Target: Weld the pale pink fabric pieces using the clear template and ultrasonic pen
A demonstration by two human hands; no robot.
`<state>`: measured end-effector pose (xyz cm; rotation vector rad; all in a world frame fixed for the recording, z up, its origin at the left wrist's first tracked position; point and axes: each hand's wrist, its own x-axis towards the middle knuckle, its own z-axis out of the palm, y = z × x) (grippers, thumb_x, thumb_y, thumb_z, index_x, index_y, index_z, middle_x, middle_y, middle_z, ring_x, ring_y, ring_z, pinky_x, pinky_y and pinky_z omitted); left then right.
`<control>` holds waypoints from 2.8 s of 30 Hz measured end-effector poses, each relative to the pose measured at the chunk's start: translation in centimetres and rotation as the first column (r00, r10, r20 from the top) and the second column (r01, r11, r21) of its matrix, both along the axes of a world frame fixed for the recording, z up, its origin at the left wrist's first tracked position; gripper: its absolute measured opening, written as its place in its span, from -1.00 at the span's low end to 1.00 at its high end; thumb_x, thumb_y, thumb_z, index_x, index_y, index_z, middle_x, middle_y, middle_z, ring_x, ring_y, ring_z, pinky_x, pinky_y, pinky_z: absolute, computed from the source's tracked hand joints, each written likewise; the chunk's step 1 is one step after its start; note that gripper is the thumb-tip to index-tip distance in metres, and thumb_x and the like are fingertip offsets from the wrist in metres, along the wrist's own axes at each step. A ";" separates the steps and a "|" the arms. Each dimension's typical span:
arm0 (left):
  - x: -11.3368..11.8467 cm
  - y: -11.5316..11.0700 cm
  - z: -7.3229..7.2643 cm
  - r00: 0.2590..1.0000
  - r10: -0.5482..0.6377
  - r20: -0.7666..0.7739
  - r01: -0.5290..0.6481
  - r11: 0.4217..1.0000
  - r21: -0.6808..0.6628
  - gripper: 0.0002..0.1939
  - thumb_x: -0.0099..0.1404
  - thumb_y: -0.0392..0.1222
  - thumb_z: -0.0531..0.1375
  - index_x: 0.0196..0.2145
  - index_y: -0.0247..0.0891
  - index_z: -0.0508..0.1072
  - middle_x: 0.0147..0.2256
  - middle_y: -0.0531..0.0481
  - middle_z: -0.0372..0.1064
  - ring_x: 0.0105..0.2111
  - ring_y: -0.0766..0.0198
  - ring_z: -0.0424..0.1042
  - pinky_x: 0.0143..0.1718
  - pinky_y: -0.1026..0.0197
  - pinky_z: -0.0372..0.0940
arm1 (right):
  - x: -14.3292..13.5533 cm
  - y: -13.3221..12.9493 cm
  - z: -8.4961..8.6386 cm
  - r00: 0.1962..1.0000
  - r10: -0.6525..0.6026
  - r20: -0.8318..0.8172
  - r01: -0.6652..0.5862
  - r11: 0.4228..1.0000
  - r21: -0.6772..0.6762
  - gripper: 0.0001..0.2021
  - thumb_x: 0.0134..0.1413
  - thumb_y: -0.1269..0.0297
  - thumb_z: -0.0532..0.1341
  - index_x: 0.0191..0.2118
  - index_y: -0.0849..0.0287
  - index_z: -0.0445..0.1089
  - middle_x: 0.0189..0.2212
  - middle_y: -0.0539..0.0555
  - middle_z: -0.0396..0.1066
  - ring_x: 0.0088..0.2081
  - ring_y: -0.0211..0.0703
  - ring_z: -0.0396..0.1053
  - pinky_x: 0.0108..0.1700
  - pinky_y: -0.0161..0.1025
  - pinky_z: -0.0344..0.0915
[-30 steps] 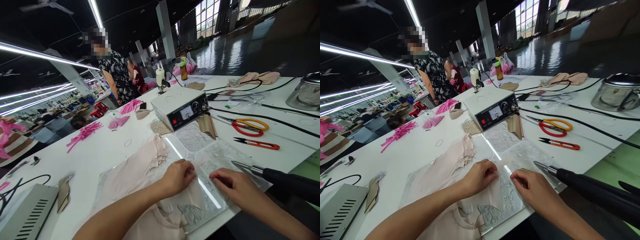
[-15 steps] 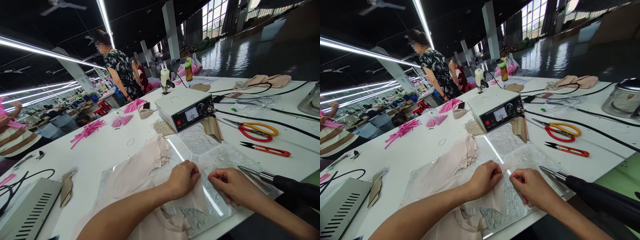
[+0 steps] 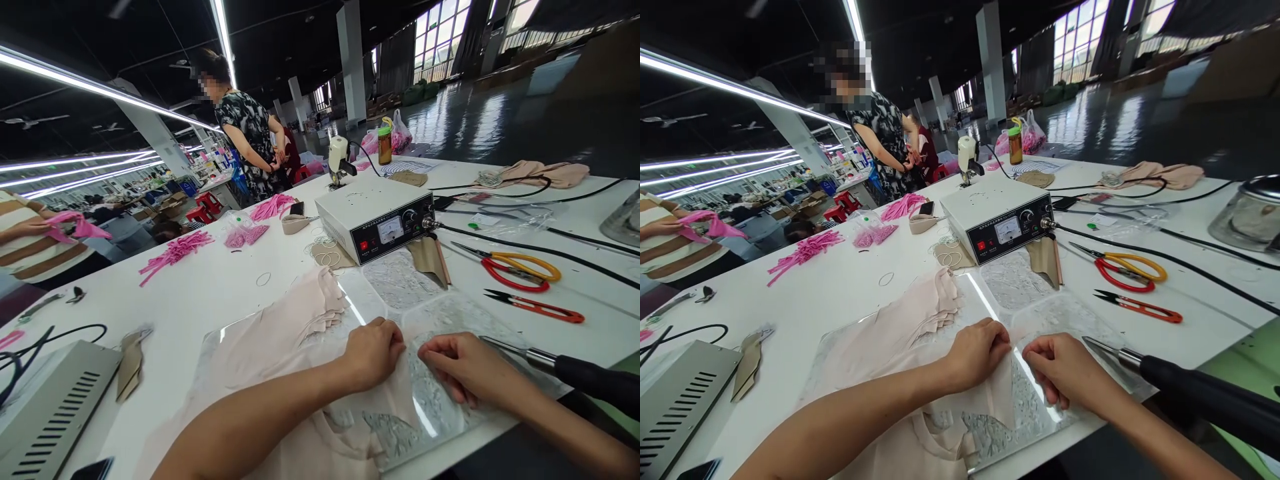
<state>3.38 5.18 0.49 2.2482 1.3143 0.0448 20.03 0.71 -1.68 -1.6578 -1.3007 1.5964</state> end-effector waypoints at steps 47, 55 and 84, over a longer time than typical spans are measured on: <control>-1.8 -0.2 -0.9 0.915 0.121 0.386 -0.092 0.992 -0.091 -0.74 0.17 -0.32 0.11 -0.26 -0.29 0.56 -0.26 -0.03 0.52 -0.29 0.28 0.44 -0.19 0.26 0.32 | -1.7 1.1 -0.6 0.996 -0.092 -0.013 0.091 0.995 -0.044 -0.82 -0.13 0.20 0.19 -0.58 0.15 0.24 -0.79 -0.13 0.23 -0.79 -0.42 0.09 -0.75 -0.44 0.02; -1.8 -0.1 -1.2 0.915 0.124 0.384 -0.088 0.990 -0.108 -0.72 0.17 -0.32 0.10 -0.21 -0.31 0.56 -0.23 -0.04 0.51 -0.27 0.29 0.44 -0.16 0.27 0.32 | -1.7 1.3 -0.5 0.995 -0.094 -0.031 0.092 0.993 -0.076 -0.76 -0.13 0.17 0.19 -0.64 0.15 0.20 -0.85 -0.10 0.19 -0.81 -0.43 0.02 -0.74 -0.45 -0.04; -0.8 -0.5 -1.0 0.888 0.212 0.408 -0.175 0.976 -0.128 -0.92 0.01 -0.33 0.10 -0.51 -0.30 0.40 -0.54 0.09 0.30 -0.52 0.39 0.23 -0.44 0.33 0.12 | -2.0 0.9 -1.1 0.991 -0.127 -0.032 0.130 0.988 0.086 -0.79 -0.20 0.14 0.17 -0.64 0.13 0.21 -0.79 -0.13 0.19 -0.77 -0.37 0.09 -0.72 -0.38 0.00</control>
